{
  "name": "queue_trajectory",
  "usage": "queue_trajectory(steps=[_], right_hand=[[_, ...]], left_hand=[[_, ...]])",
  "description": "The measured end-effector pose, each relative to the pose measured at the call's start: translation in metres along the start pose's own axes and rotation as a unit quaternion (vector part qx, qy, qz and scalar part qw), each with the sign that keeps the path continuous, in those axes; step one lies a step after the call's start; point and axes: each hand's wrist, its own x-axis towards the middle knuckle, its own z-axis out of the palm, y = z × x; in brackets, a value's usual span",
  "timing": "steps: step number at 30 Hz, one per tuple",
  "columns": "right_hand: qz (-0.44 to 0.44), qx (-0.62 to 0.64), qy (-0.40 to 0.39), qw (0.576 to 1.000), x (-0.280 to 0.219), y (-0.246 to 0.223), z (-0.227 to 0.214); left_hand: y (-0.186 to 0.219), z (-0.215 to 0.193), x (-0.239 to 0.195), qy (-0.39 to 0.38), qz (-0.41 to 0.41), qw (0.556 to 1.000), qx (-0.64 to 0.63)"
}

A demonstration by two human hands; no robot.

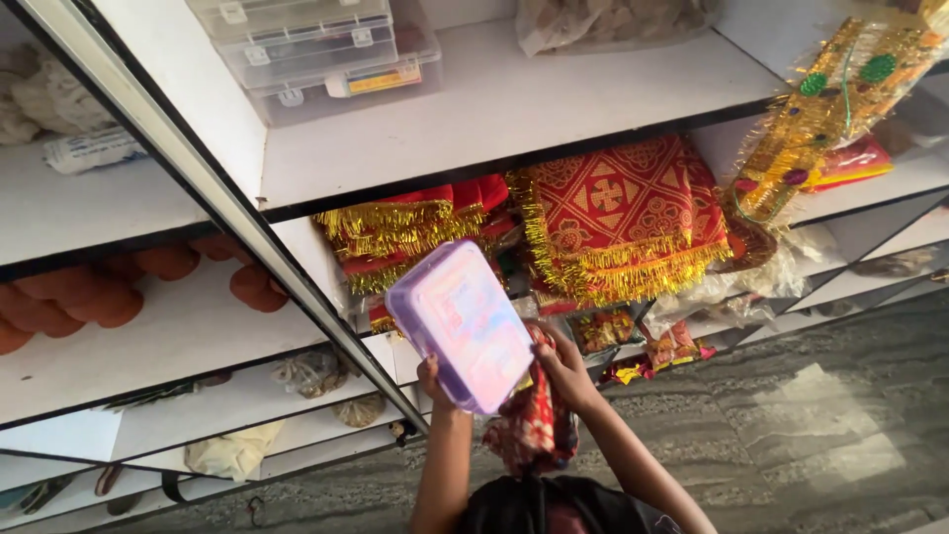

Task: Wiping down plastic storage containers with a cloth on a display shelf.

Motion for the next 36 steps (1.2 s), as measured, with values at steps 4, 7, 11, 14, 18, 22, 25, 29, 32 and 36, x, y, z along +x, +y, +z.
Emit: queue_trajectory(steps=[4, 7, 11, 14, 18, 22, 25, 29, 32, 36], right_hand=[[0.197, 0.134, 0.019, 0.971, -0.009, 0.032, -0.011], [0.14, 0.183, 0.095, 0.969, -0.006, 0.047, -0.015], [0.154, 0.263, 0.062, 0.95, -0.006, 0.024, -0.012], [0.16, 0.19, -0.011, 0.969, -0.012, 0.019, -0.015], [0.207, 0.107, -0.025, 0.972, -0.013, 0.032, -0.024], [0.214, 0.127, -0.048, 0.967, -0.015, 0.037, -0.032], [0.189, 0.137, -0.039, 0.972, -0.019, 0.035, -0.036], [0.168, 0.145, -0.032, 0.975, -0.017, 0.021, -0.039], [0.143, 0.193, -0.052, 0.969, -0.018, 0.028, -0.045], [0.114, 0.247, 0.004, 0.962, -0.02, 0.039, -0.037]], left_hand=[[-0.008, -0.019, -0.013, -0.051, 0.001, 0.997, -0.054], [-0.017, -0.033, -0.025, -0.028, -0.005, 0.999, -0.046], [-0.028, -0.041, -0.031, 0.001, -0.016, 0.999, -0.035], [-0.031, -0.026, -0.023, 0.01, -0.033, 0.999, -0.01], [-0.027, -0.005, -0.007, 0.014, -0.077, 0.995, 0.061], [-0.022, -0.001, -0.001, 0.016, -0.106, 0.988, 0.109], [-0.015, -0.007, -0.007, 0.022, -0.125, 0.982, 0.14], [-0.008, -0.023, -0.016, 0.066, -0.119, 0.96, 0.244], [-0.007, -0.028, -0.017, 0.059, -0.13, 0.95, 0.276], [-0.014, -0.03, -0.012, 0.153, -0.12, 0.903, 0.383]])
